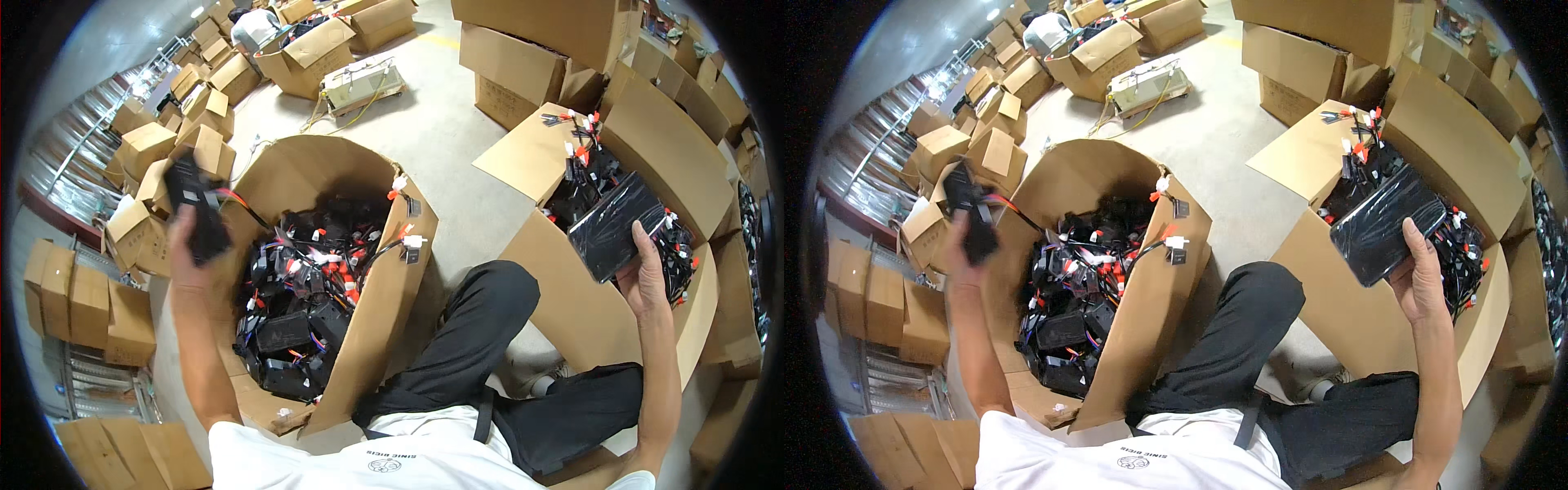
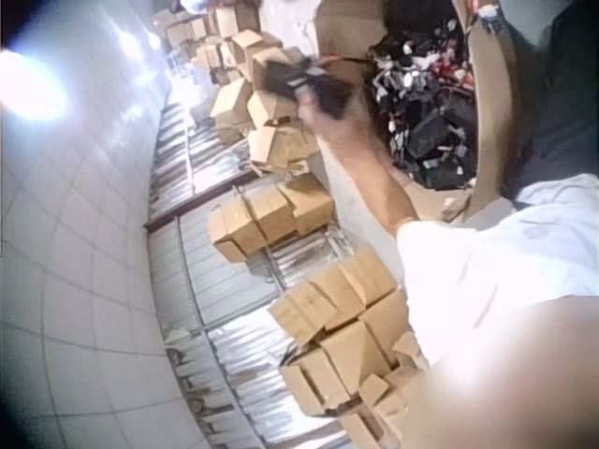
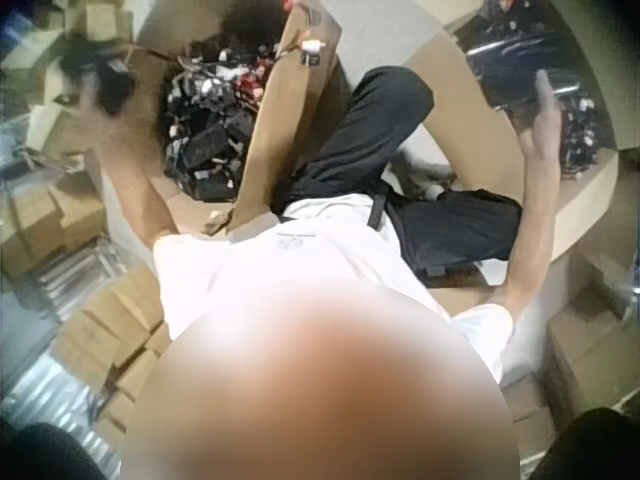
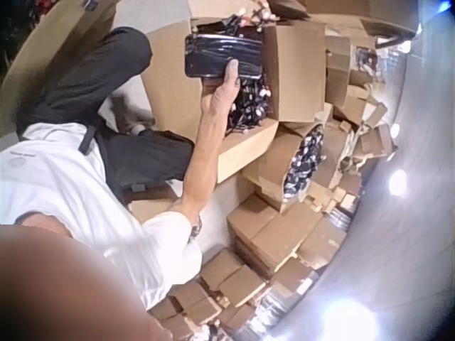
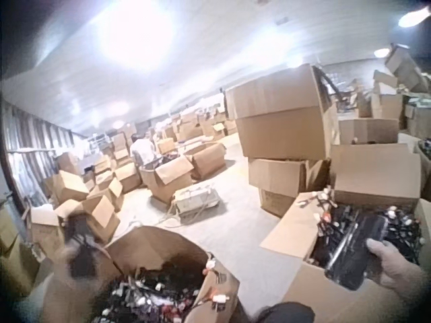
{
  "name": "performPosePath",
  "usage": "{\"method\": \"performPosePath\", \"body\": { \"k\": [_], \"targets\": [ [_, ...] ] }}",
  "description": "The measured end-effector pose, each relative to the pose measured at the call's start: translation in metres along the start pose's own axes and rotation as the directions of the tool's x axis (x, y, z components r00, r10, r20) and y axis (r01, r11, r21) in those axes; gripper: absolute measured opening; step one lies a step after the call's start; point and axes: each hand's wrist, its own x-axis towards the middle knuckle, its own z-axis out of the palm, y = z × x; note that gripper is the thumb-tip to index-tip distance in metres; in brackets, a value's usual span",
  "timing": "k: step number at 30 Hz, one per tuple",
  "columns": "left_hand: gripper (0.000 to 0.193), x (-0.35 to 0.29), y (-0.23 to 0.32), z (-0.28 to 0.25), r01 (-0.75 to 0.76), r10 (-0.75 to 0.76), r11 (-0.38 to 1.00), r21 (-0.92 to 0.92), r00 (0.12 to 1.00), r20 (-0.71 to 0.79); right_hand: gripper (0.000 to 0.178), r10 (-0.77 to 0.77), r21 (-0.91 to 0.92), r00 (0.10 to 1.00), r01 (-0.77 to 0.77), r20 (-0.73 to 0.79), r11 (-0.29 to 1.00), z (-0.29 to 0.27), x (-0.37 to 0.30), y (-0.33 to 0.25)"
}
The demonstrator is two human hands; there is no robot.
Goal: The person sorts electronic components with wiring by hand, inspecting them and placing them into cardboard boxes.
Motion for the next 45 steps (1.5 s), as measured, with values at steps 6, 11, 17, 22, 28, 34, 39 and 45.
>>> {"method": "performPosePath", "body": {
  "k": [6, 11, 17, 22, 28, 34, 39, 45],
  "targets": [
    [0.039, 0.033, 0.114, 0.102, -0.316, 0.329, 0.937, -0.147, 0.942, 0.068, 0.036, -0.161, -0.015, 0.987, 0.161, -0.013, 0.987, -0.008, -0.004, -0.011],
    [0.04, 0.023, 0.06, 0.243, -0.081, 0.067, 0.996, 0.027, 0.933, 0.354, 0.038, -0.568, -0.446, 0.815, 0.553, 0.114, 0.704, 0.008, -0.009, -0.01],
    [0.036, -0.023, -0.063, 0.41, 0.236, -0.378, 0.926, 0.295, 0.555, 0.741, 0.068, -0.759, -0.716, 0.313, 0.641, 0.571, -0.275, -0.014, -0.018, -0.025],
    [0.041, -0.051, -0.107, 0.479, 0.561, -0.468, 0.777, 0.284, 0.215, 0.857, 0.042, -0.556, -0.634, 0.34, 0.585, 0.758, -0.506, -0.039, -0.031, -0.026],
    [0.048, -0.074, -0.133, 0.487, 0.667, -0.465, 0.709, 0.229, 0.198, 0.863, 0.054, -0.404, -0.558, 0.386, 0.591, 0.83, -0.582, -0.053, -0.034, -0.02],
    [0.064, -0.064, -0.157, 0.474, 0.586, -0.353, 0.783, 0.208, 0.145, 0.924, 0.062, -0.424, -0.654, 0.5, 0.538, 0.755, -0.531, -0.038, -0.03, 0.001],
    [0.048, -0.059, -0.166, 0.467, 0.692, -0.428, 0.683, 0.236, 0.116, 0.896, 0.079, -0.456, -0.77, 0.621, 0.54, 0.637, -0.34, -0.022, -0.021, 0.008],
    [0.03, -0.063, -0.169, 0.469, 0.756, -0.45, 0.652, 0.055, 0.328, 0.831, 0.076, -0.238, -0.964, 0.943, 0.189, 0.231, -0.186, 0.008, -0.046, 0.018]
  ]
}}
